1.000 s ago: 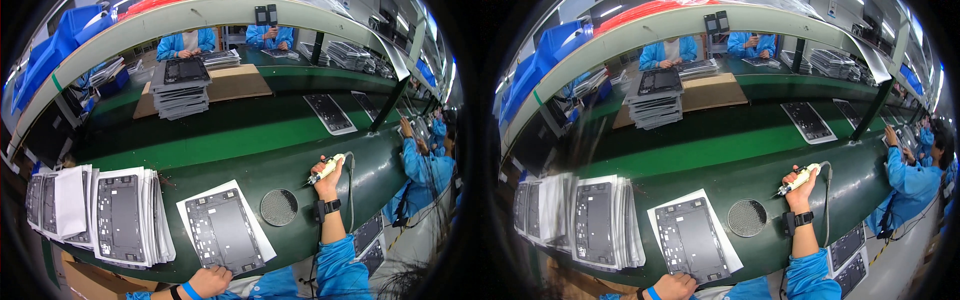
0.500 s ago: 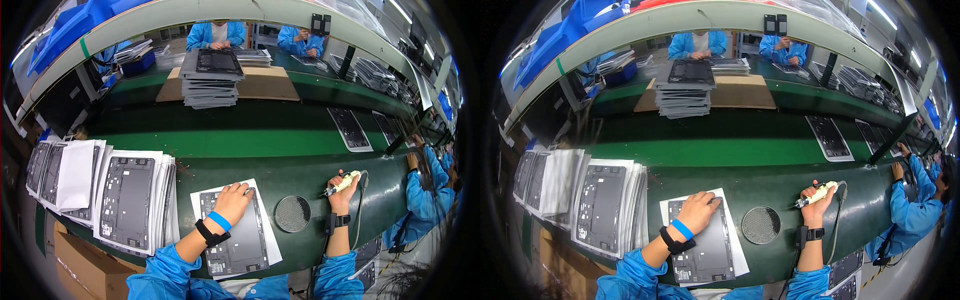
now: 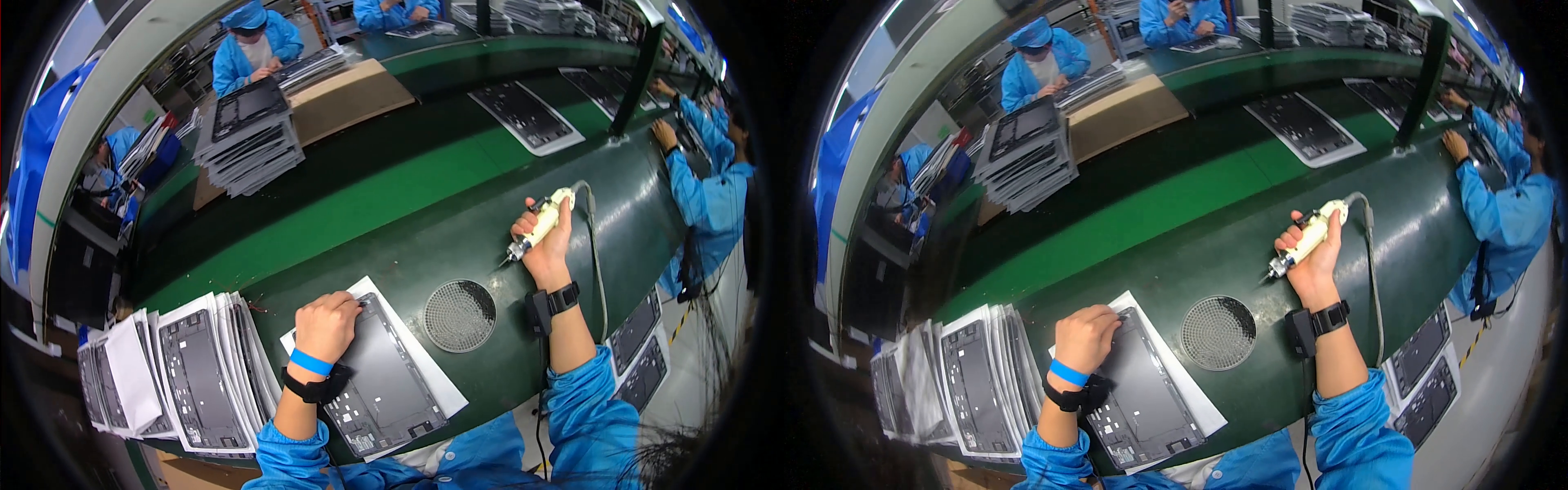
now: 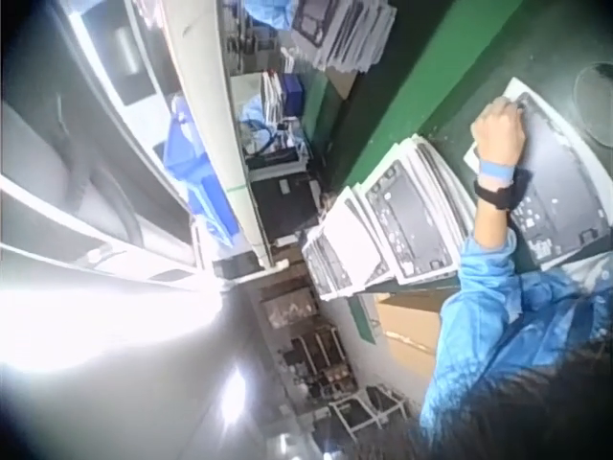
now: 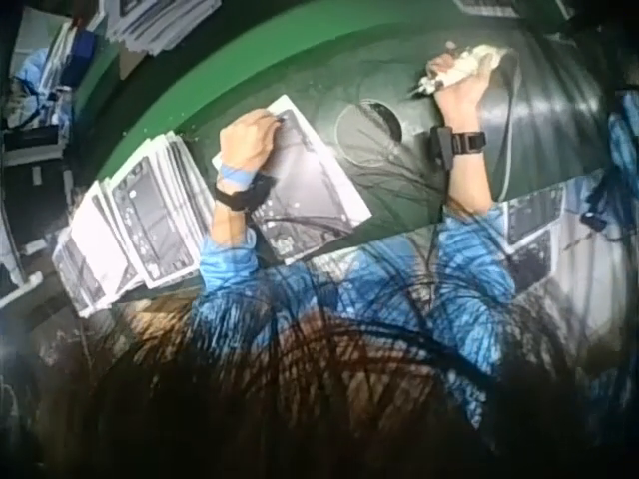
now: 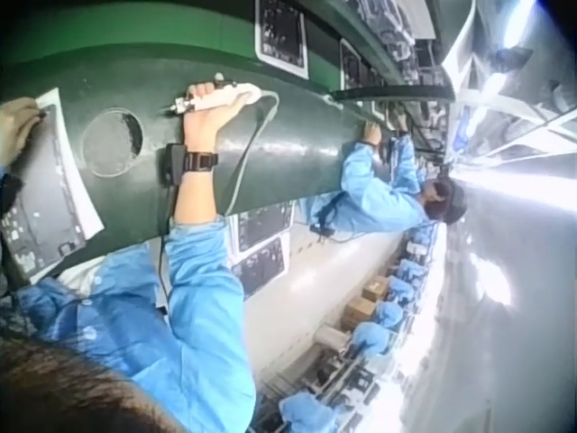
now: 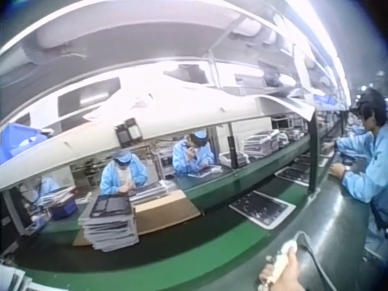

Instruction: Assembling internal components of an electronic device using an electric screwdriver.

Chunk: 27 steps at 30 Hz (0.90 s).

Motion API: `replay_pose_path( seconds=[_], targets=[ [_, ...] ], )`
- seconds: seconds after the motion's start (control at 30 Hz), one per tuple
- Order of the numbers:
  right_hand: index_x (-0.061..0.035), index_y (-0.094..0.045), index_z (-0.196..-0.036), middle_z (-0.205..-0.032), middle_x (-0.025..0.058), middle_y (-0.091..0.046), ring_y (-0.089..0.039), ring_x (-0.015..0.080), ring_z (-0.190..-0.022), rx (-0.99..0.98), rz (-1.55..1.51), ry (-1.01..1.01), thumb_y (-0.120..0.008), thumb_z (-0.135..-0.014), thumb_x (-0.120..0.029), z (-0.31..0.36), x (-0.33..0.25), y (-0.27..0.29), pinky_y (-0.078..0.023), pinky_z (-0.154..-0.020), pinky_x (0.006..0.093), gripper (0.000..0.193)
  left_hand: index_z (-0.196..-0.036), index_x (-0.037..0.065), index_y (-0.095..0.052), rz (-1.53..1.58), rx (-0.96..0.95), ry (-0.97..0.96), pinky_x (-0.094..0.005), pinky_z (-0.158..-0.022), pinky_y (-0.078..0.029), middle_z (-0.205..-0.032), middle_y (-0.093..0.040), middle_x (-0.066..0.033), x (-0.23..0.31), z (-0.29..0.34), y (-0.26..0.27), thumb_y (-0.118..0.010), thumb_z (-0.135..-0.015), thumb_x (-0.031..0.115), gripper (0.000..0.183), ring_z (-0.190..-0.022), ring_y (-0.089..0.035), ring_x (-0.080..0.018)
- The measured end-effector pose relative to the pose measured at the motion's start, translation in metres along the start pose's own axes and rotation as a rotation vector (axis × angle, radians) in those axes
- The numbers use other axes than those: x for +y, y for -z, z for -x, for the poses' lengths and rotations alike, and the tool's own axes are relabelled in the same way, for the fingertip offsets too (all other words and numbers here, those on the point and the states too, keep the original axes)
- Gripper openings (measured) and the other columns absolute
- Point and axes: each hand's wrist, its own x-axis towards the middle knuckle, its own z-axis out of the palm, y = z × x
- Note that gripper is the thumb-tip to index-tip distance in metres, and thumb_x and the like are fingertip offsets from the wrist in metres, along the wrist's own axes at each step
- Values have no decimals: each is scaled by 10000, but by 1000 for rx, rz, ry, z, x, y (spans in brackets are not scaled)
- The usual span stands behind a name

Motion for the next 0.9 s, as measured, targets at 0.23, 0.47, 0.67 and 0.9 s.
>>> replay_pose_path(
  seconds=[0.23,0.47,0.67,0.9],
  targets=[
    [8,-541,-955,-606,27,-405,-394,157,-554,11,17,-10,-385,-927,-626,0,2,-4,-384,-569,309,654,-741,104,-708,-179,4,25,-336,-596,-511,-833,-671,5,14,7,10,-719,-704,117,41,-722,-647,-213],
    [9,-542,-957,-603,26,-411,-406,159,-554,29,48,11,-381,-932,-624,3,0,-4,-387,-568,313,654,-719,103,-710,-165,123,5,-333,-595,-509,-883,-674,9,12,-2,5,-738,-677,90,52,-763,-638,-202],
    [11,-541,-959,-603,30,-415,-416,160,-556,17,52,12,-382,-934,-620,3,2,-4,-392,-569,317,651,-729,92,-718,-174,32,16,-328,-599,-506,-873,-677,4,9,4,-1,-746,-674,98,61,-729,-634,-207],
    [9,-542,-960,-597,28,-413,-416,158,-555,29,54,16,-389,-932,-620,2,1,-4,-394,-565,317,648,-772,81,-731,-19,-20,177,-329,-624,-514,-889,-690,-16,10,2,4,-746,-696,117,85,-762,-650,-226]
  ],
)
